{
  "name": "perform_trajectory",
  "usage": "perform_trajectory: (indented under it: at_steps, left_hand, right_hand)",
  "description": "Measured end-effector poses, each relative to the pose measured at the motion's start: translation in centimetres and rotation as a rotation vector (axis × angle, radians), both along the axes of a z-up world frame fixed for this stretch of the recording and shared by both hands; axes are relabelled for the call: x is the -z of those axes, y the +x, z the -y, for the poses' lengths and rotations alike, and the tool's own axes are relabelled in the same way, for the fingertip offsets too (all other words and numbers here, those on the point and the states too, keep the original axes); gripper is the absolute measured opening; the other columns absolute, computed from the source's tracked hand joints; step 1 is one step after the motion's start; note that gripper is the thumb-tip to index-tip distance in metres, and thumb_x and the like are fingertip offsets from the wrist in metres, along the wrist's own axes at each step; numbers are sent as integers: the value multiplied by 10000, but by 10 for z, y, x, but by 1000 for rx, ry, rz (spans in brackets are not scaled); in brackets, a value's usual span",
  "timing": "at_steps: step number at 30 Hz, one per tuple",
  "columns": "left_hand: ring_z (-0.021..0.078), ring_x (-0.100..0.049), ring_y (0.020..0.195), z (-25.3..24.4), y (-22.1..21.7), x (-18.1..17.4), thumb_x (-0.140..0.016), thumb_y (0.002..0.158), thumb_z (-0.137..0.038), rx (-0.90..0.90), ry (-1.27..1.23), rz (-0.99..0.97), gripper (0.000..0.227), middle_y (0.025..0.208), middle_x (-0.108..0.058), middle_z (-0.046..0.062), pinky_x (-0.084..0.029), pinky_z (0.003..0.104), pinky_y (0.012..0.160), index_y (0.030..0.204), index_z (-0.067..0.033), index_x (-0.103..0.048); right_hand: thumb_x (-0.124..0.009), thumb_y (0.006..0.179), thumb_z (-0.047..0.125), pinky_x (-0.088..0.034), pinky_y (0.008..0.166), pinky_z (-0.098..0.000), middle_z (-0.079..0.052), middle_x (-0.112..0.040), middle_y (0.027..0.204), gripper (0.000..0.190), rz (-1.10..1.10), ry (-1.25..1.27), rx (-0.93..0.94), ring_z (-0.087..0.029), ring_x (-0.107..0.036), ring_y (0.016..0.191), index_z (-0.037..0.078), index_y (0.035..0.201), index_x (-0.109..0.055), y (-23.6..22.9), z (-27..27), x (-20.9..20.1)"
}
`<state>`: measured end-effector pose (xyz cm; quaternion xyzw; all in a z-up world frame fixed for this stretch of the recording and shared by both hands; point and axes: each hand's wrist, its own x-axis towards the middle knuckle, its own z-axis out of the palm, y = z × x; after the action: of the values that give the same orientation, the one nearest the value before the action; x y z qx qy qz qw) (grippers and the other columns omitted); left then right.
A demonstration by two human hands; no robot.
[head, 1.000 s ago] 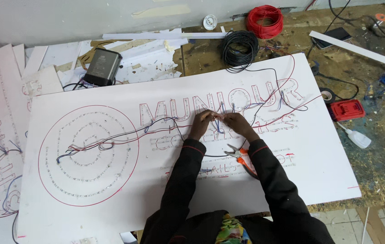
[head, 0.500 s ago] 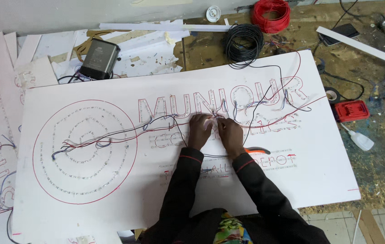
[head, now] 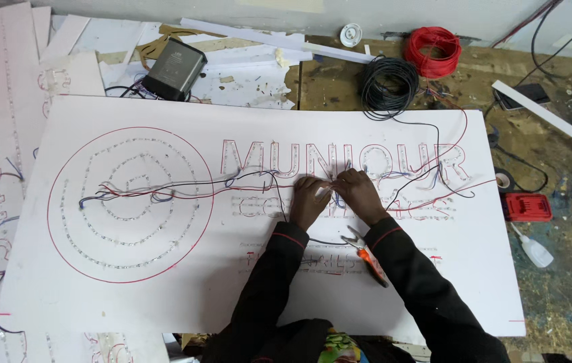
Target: The person is assembling a light-up sign by connecting wires to a white board with the text 'MUNIOUR COSMETICS' outlined in red. They use pliers to strip and twist wires, securing connections along the letter outlines.
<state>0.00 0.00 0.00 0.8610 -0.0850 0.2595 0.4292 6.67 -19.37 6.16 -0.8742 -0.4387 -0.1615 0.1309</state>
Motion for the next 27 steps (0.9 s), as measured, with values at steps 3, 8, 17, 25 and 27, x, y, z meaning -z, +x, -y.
perform_trajectory:
  at_steps: [3,8,17,25,27]
  left_hand:
    - [301,-703,1073,0,1,1,-869,928,-190,11,-37,18,210,1001,-736,44,-514,447,1048,1130,-177,-815]
    - [341,-714,1037,-1,8,12,-868,959,-169,37,-64,5,136,979,-732,72,-523,474,1024,1071,-142,-795]
    - [343,-717,1005,-3,-1,4,-884,961,-137,88,-135,-41,109,921,-733,78,-514,479,1082,1036,-132,-805]
    - [322,-731,1007,-2,-1,2,-913,967,-229,70,-153,-31,131,940,-764,64,-530,463,1087,1048,-163,-833]
    - [302,-720,1014,-4,-2,0,-888,996,-195,83,-149,-62,100,947,-762,60,-517,449,1100,1055,-147,-824]
  right_hand:
    - [-774,1038,118,-590,878,-492,-118,-770,1052,84,-360,85,-17,-365,-744,1064,77,1083,-833,-3,-5,-24]
    - [-798,1030,218,-586,895,-541,-87,-733,1004,90,-495,77,155,-361,-727,1043,129,1039,-789,13,-4,19]
    - [-577,1189,369,-528,1062,-545,-41,-674,1148,250,-487,181,508,-308,-683,1211,174,1148,-728,-12,-22,25]
    - [-794,1072,338,-514,912,-455,-58,-729,1190,124,81,315,123,-294,-685,1067,254,1053,-884,-42,4,9]
    - [-840,1009,290,-521,945,-473,-33,-698,1185,84,97,232,175,-291,-688,1145,318,1068,-892,-38,3,19]
